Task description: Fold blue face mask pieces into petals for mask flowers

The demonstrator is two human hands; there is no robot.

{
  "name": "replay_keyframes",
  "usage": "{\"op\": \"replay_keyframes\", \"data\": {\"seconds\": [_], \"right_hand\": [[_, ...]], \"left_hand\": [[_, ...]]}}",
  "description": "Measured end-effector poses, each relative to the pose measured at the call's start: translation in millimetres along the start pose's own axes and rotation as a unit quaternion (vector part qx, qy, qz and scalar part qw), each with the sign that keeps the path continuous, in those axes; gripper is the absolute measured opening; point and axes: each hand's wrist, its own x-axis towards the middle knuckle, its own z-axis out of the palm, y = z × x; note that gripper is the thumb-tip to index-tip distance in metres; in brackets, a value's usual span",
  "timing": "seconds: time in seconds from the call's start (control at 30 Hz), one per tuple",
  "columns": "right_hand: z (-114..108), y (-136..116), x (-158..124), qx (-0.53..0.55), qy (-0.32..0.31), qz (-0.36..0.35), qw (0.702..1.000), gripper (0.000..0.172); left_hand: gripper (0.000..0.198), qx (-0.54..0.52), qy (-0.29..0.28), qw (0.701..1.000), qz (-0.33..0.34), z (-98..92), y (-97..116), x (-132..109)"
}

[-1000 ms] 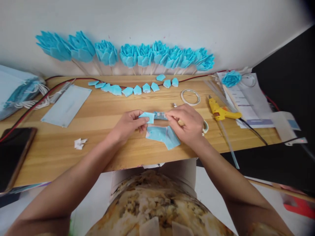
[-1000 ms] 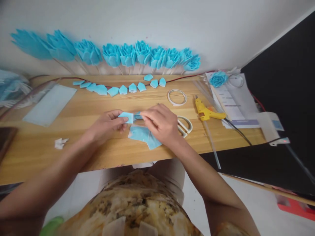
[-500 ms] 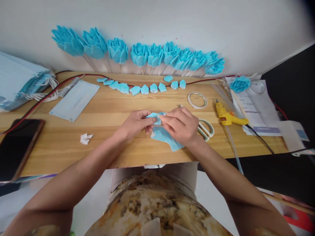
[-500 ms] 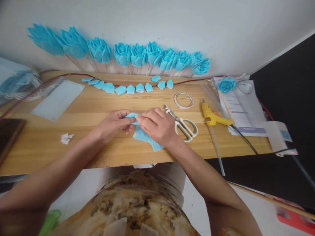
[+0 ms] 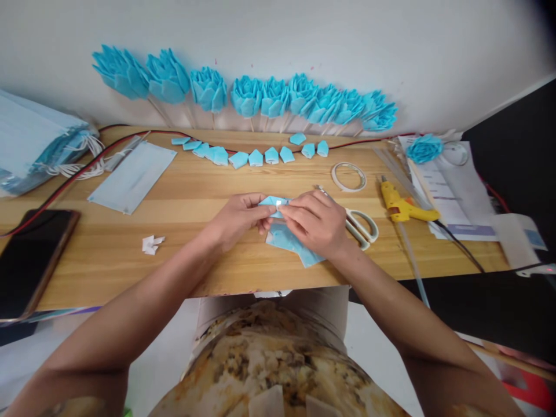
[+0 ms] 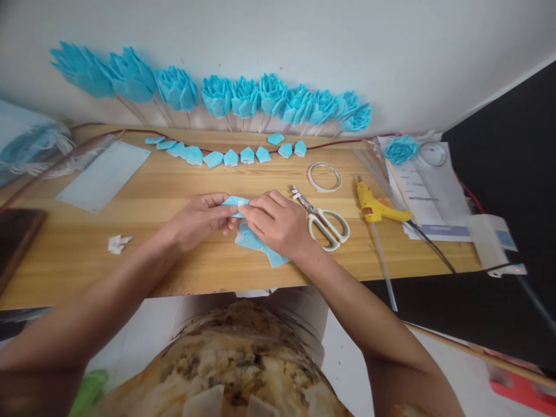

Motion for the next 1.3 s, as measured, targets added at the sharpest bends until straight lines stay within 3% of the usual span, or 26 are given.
{"op": "replay_keyframes", "data": {"seconds": [0.23, 0.37, 0.5, 0.6, 0.73, 0.8, 1.13, 1.3], "right_hand": [[0.5, 0.9, 4.3, 0.018, 0.015, -0.001, 1.0, 0.018], [-3.4, -3.7, 7.9, 0.049, -0.047, -0.003, 0.998, 0.018], [-17.6, -2.0, 19.3, 0.128, -0.075, 0.092, 0.985, 0.022], [-24.5, 6.5, 30.1, 0.207, -0.089, 0.187, 0.956, 0.026], [-15.4, 16.6, 36.5, 0.324, -0.202, 0.25, 0.89, 0.041], [-5.7, 18.7, 36.1, 0.37, -0.225, 0.28, 0.857, 0.045], [22.2, 13.1, 28.0, 0.536, -0.107, 0.377, 0.748, 0.043], [25.3, 13.6, 20.9, 0.546, -0.1, 0.393, 0.733, 0.044]], "left_hand": [[0.023, -0.05, -0.017, 0.999, -0.007, -1.9, 3.5, 0.1], [0.021, -0.038, 0.02, 0.999, 0.0, -3.2, 2.7, 2.5], [0.019, 0.026, 0.057, 0.998, -0.001, -3.5, 3.0, 3.9], [0.022, 0.102, 0.07, 0.992, 0.019, -2.5, 4.6, 3.0], [0.027, 0.167, 0.077, 0.982, 0.043, -1.6, 7.6, 0.6], [0.03, 0.184, 0.084, 0.978, 0.052, -1.7, 8.3, 0.0], [0.037, 0.138, 0.083, 0.984, 0.081, -1.0, 4.9, 4.2], [0.034, 0.125, 0.105, 0.982, 0.092, -2.6, 2.4, 5.3]]}}
